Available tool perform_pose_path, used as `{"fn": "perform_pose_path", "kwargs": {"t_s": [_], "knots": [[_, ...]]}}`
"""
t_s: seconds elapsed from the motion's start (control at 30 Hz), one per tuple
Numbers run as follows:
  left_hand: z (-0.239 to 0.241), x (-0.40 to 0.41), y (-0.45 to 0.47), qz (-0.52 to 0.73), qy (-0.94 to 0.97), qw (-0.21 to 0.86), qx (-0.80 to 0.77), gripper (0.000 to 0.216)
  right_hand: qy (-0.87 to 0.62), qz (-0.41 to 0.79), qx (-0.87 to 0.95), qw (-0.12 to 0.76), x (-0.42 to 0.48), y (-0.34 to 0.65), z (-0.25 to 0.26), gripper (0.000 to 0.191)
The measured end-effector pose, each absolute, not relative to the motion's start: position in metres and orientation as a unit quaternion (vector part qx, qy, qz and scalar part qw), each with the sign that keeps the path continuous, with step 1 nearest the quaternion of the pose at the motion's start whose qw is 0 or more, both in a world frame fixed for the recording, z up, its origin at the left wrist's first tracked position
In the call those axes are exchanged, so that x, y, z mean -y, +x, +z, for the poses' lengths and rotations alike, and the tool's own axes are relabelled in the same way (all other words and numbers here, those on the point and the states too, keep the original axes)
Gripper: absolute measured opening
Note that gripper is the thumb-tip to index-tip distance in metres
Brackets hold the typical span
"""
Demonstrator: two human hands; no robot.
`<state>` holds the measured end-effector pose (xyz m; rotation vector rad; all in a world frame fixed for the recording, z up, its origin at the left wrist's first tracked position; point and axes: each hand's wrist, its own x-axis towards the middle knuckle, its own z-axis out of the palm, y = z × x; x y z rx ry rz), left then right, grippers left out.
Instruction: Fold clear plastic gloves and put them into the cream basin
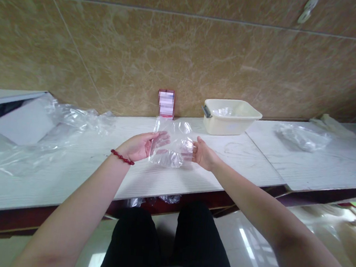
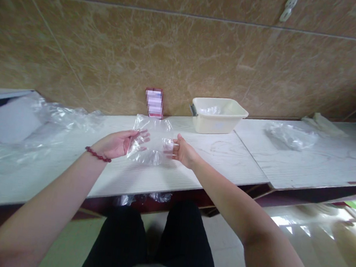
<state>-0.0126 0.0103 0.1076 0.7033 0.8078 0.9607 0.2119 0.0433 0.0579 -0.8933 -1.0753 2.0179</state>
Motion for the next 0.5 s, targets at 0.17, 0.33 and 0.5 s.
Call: {"fn": "perform_pose_path", "kwargs": {"t_s": [0.17,0.33,0.5], "knots": [[0.073,-0.047,-0.027,0.473,0.262,0.761,-0.360,0.024,-0.363,0.757,0.468,0.277,-0.076,0.189,0.061,0.018],[0.040,-0.078,-0.043,0.498,0.224,0.754,-0.366,0.023,-0.392,0.749,0.481,0.231,-0.109,0.162,0.052,0.007],[0.021,-0.085,-0.049,0.485,0.274,0.736,-0.385,0.026,-0.404,0.741,0.472,0.255,-0.122,0.155,0.033,0.008]]}}
